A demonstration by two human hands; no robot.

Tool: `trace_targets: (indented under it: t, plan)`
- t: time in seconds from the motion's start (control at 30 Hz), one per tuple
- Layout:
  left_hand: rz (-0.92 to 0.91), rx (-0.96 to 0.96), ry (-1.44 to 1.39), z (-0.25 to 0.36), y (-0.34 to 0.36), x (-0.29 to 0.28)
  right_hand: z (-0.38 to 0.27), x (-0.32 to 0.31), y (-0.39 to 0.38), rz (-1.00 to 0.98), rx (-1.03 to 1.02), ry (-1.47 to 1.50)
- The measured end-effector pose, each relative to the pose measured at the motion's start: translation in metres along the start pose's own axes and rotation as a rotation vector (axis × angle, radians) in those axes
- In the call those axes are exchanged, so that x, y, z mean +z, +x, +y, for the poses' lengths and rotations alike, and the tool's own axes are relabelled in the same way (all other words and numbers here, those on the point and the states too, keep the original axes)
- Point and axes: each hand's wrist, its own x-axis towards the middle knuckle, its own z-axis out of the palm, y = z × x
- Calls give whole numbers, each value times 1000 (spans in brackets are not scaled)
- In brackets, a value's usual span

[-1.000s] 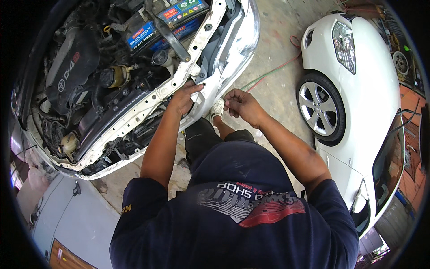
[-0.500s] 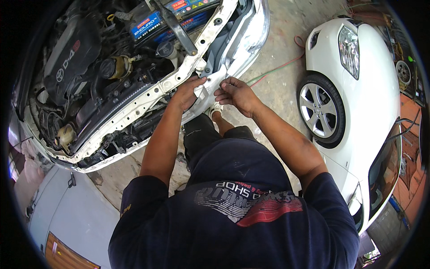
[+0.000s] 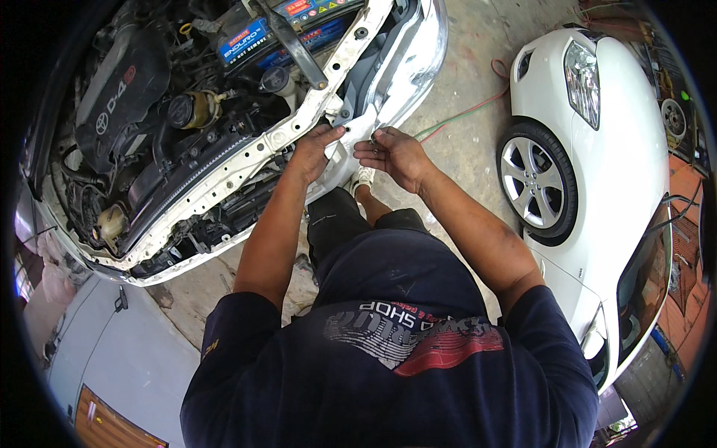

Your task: The person fits a bumper component onto a white car, inserts plastic fasteners into the engine bay frame, and wipes down the headlight surface with a cloth.

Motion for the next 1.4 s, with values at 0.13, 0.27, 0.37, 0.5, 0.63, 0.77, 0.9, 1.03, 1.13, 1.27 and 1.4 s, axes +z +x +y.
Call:
trace_targets:
  t: [0.13, 0.27, 0.37, 0.5, 0.63, 0.77, 0.9, 1.03, 1.13, 1.27, 1.4]
  plan:
    - [11, -10, -30, 1, -1, 6, 1, -5, -5, 13, -10, -5]
    - [25, -7, -19, 5, -2, 7, 2, -4, -8, 25, -15, 3]
    - [9, -14, 16, 7, -3, 9, 3, -7, -8, 22, -24, 3]
    - [55, -12, 81, 4, -9, -4, 4, -2, -7, 12, -23, 1]
    - [326, 243, 373, -2, -40, 10, 3, 2, -13, 12, -32, 18]
    - [434, 729, 910, -13, -96, 33, 7, 14, -17, -36, 30, 22]
    - [362, 977, 1192, -18, -117, 56, 23, 29, -19, -120, 73, 24]
    - [423, 1014, 1178, -26, -116, 59, 28, 37, -22, -106, 83, -2]
    - [339, 934, 1116, -30, -112, 54, 27, 38, -21, -93, 98, -21]
    - [280, 889, 1093, -25, -109, 52, 25, 34, -25, -102, 104, 21]
    - [241, 865, 1157, -16, -109, 48, 22, 37, -26, -124, 111, 67]
